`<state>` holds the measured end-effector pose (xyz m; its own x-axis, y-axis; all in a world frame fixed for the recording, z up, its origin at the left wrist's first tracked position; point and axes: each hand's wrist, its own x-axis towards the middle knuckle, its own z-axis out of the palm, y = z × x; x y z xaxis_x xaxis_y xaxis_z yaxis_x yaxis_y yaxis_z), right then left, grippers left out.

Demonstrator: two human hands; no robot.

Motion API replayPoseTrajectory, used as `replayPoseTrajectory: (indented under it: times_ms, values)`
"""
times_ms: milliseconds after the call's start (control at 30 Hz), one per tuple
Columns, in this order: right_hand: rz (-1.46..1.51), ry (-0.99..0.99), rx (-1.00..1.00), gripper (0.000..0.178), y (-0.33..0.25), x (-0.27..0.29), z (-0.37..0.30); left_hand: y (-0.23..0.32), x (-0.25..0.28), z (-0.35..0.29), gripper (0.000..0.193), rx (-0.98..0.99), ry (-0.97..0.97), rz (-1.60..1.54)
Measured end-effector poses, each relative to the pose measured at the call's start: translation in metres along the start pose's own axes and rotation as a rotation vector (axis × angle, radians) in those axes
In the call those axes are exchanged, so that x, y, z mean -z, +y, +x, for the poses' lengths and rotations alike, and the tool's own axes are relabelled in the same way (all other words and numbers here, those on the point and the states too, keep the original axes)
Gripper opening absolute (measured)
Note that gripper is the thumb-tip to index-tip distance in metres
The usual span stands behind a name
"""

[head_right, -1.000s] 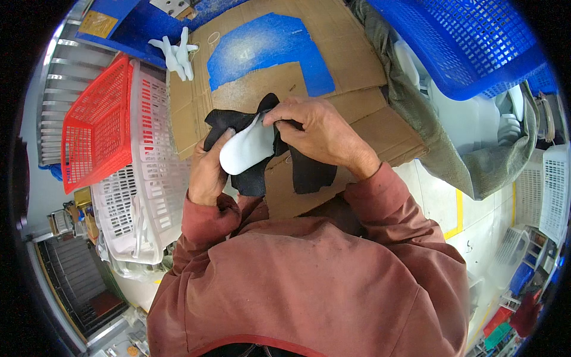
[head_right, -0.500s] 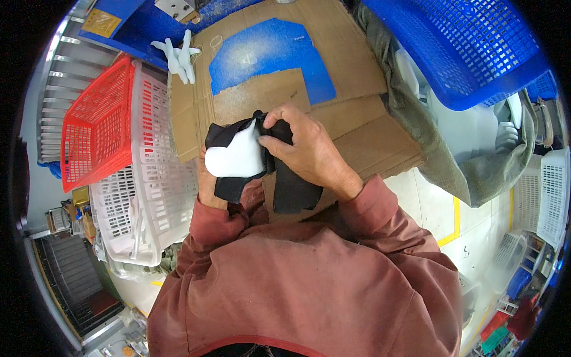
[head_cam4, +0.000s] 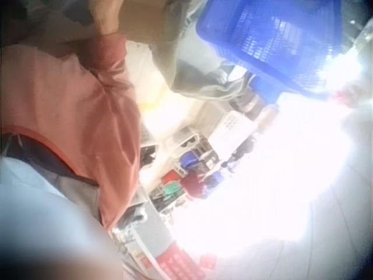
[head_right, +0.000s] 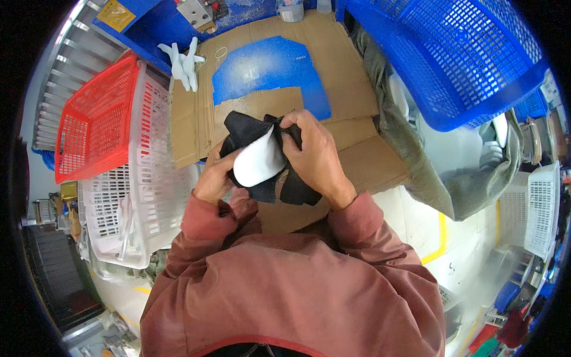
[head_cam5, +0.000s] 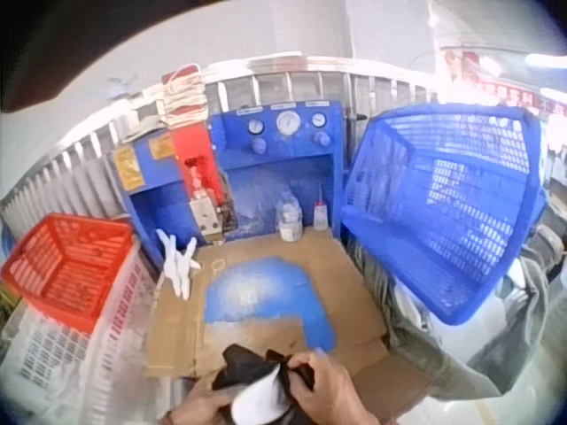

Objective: The person assembles a shoe upper by hand, repeatedly folding and pressing the black fabric around a white insole. They use a toothbrush to apply a liquid from a bottle to the edges, then press the parts together. The finished unit is placed into a red basket.

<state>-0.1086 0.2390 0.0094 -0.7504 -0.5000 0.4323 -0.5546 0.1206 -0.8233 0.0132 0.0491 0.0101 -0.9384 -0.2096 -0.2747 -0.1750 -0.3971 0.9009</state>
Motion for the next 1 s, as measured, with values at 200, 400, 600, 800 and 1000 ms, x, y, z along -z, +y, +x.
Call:
replayPoseTrajectory:
  times_ms: [200, 400, 600, 800, 1000]
  values:
    - [-0.331, -0.153, 0.201, 0.055, -0.018, 0.002, -0.006, 0.047, -0.009, -0.029, 0.088, -0.434, 0.045, 0.565]
    - [-0.383, -0.188, 0.425, 0.045, -0.033, -0.008, -0.015, 0.028, -0.046, -0.039, 0.081, -0.439, 0.142, 1.203]
    - [-0.357, -0.140, 0.459, 0.029, -0.040, -0.017, -0.020, -0.004, -0.033, -0.013, 0.074, -0.592, 0.274, 1.030]
    - [-0.076, -0.156, 0.108, 0.029, -0.027, -0.025, 0.011, -0.006, -0.027, 0.031, 0.074, -0.760, 0.359, 1.025]
    - [0.760, -0.274, -0.586, 0.034, 0.019, -0.031, 0.070, 0.015, -0.012, 0.098, 0.064, -0.689, 0.279, 1.024]
